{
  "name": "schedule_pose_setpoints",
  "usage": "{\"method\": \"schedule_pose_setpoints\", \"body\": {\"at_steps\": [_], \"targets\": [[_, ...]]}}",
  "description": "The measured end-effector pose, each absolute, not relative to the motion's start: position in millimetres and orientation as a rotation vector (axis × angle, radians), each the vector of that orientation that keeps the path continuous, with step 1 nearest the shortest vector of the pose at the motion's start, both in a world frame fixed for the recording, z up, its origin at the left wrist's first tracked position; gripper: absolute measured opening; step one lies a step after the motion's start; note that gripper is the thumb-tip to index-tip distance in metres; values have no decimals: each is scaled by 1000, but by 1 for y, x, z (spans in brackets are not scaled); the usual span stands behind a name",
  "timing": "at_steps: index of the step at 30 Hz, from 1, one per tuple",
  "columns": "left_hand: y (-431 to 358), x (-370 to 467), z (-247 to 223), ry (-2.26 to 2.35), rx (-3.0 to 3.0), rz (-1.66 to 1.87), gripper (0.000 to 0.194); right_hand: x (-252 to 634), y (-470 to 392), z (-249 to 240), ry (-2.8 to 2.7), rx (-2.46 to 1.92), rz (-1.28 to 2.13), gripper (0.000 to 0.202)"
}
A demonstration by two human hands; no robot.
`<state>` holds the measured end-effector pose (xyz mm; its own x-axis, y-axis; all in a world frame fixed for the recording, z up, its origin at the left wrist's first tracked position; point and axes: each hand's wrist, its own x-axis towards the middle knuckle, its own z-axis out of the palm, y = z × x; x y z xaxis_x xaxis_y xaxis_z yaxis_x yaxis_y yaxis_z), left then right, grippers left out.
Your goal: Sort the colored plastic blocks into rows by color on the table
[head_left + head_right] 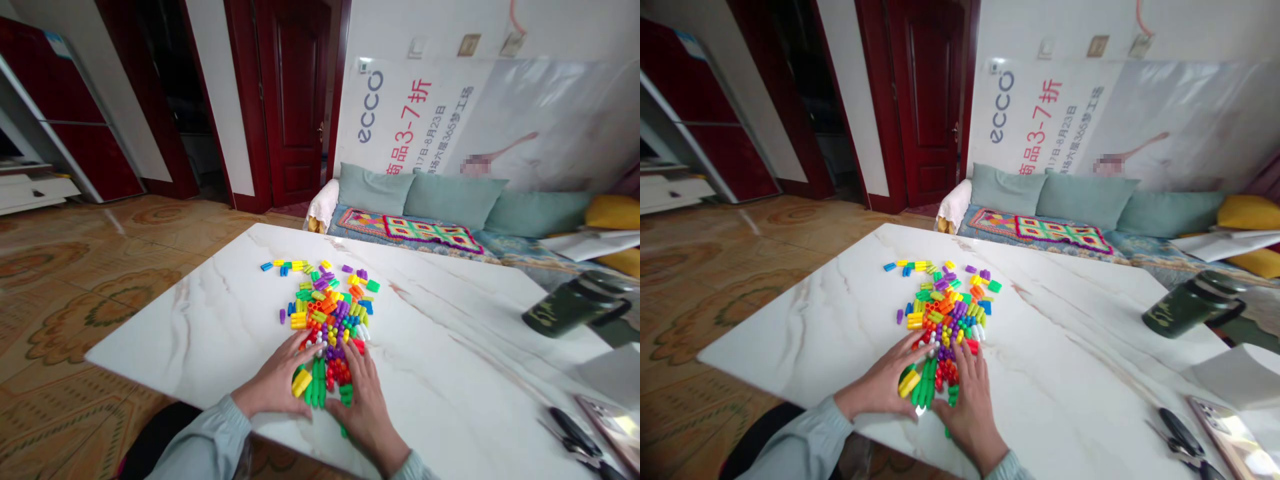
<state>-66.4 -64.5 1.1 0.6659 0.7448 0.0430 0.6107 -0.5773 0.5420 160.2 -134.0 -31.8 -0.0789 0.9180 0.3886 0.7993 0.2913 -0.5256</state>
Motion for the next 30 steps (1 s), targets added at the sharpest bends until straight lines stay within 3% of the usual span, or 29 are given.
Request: {"method": "schedule_pose_setpoints", "body": {"at_steps": [10,14,20,26,30], "targets": [[-62,-44,-10,1095,2434,672,95,140,-110,-14,-1842,-1600,227,70],[-62,-32,-16,1147,2330,851,83,134,-101,-16,-1725,-1436,225,57],[-19,-5,19,1048,2158,1169,65,141,-50,16,-1645,-1150,298,35],[-4,-15,28,1337,2112,1268,48,196,-20,27,-1753,-1419,141,37],[-32,-18,-3,1475,2248,1044,64,201,-25,24,-2009,-1667,166,52]]}}
